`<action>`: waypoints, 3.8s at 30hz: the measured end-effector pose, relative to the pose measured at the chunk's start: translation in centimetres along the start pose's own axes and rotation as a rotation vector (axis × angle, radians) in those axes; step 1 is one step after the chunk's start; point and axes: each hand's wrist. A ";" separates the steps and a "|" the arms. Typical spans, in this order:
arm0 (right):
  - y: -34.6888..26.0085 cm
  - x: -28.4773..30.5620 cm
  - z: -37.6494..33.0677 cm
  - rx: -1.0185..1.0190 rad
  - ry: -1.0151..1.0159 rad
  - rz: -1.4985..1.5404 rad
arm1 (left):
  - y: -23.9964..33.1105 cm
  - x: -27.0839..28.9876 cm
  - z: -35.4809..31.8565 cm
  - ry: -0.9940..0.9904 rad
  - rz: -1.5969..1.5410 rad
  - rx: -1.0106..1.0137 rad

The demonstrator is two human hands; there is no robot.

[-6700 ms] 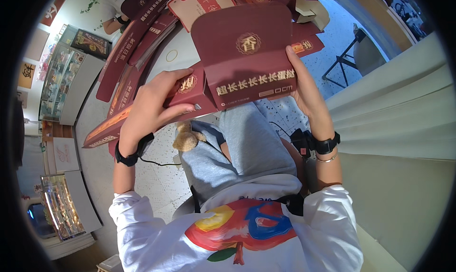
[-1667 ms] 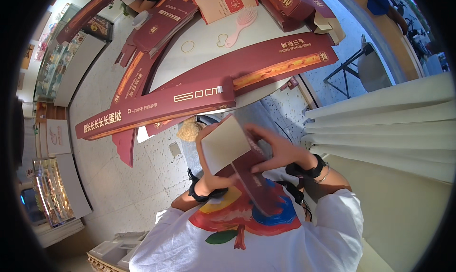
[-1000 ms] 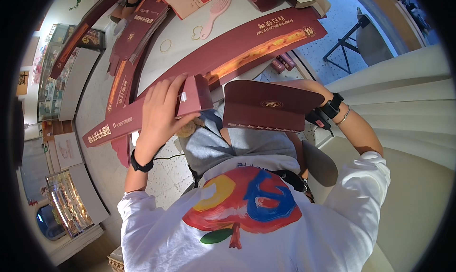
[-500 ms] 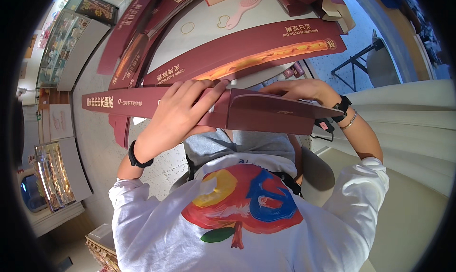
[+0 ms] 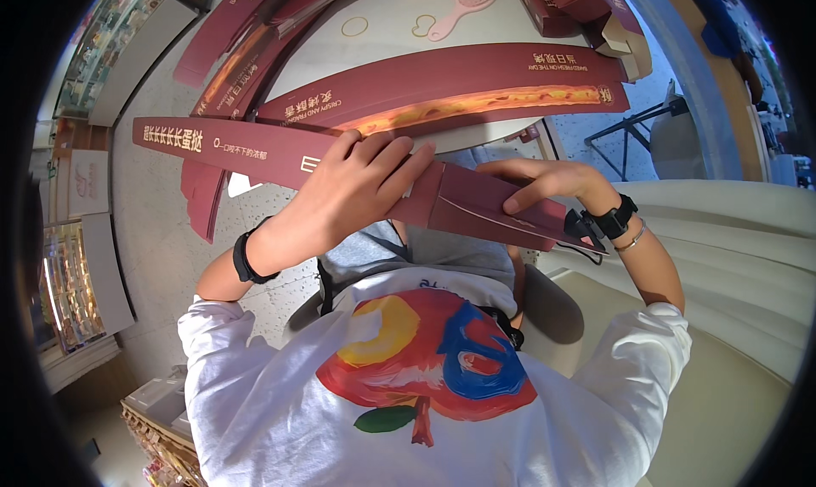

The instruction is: The person assembles flat cardboard pieces into rectangular boxes by folding and interlocking tabs. They handle multiple maroon-colored pieces, folding edges and inserting tabs to form the box structure. The person works at a table with several similar pieces and completed boxes visible.

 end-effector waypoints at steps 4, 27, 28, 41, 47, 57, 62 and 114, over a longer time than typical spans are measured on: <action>-0.9 -0.3 -0.4 0.098 0.036 0.005 | -0.1 -0.1 0.1 0.028 -0.017 -0.003; -1.8 -1.2 -1.2 0.072 0.069 0.171 | -0.5 0.7 -0.2 0.136 -0.099 -0.117; -1.8 -1.2 -1.2 0.070 0.076 0.170 | -0.5 0.6 -0.2 0.136 -0.110 -0.120; -2.1 -1.6 -1.9 0.028 0.106 0.212 | -0.6 0.7 0.2 0.121 -0.198 -0.104; -2.0 -1.0 -1.9 0.015 0.067 0.085 | -0.9 0.2 0.0 0.019 -0.254 -0.078; -1.2 -3.4 -4.1 -0.005 0.218 0.695 | -1.7 1.1 0.7 -0.031 -0.401 -0.032; -1.3 -3.3 -4.3 0.040 0.215 0.671 | -2.2 1.3 1.0 -0.031 -0.452 -0.054; -4.4 -7.6 -1.2 0.096 0.372 -0.443 | -1.0 -6.4 -11.9 1.615 -1.944 0.716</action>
Point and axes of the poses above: each hand's wrist, its own z-axis towards the middle knuckle, its own x-axis out of the back of the hand, y = z × x, and after that the axes turned 11 degrees about -z, right-handed
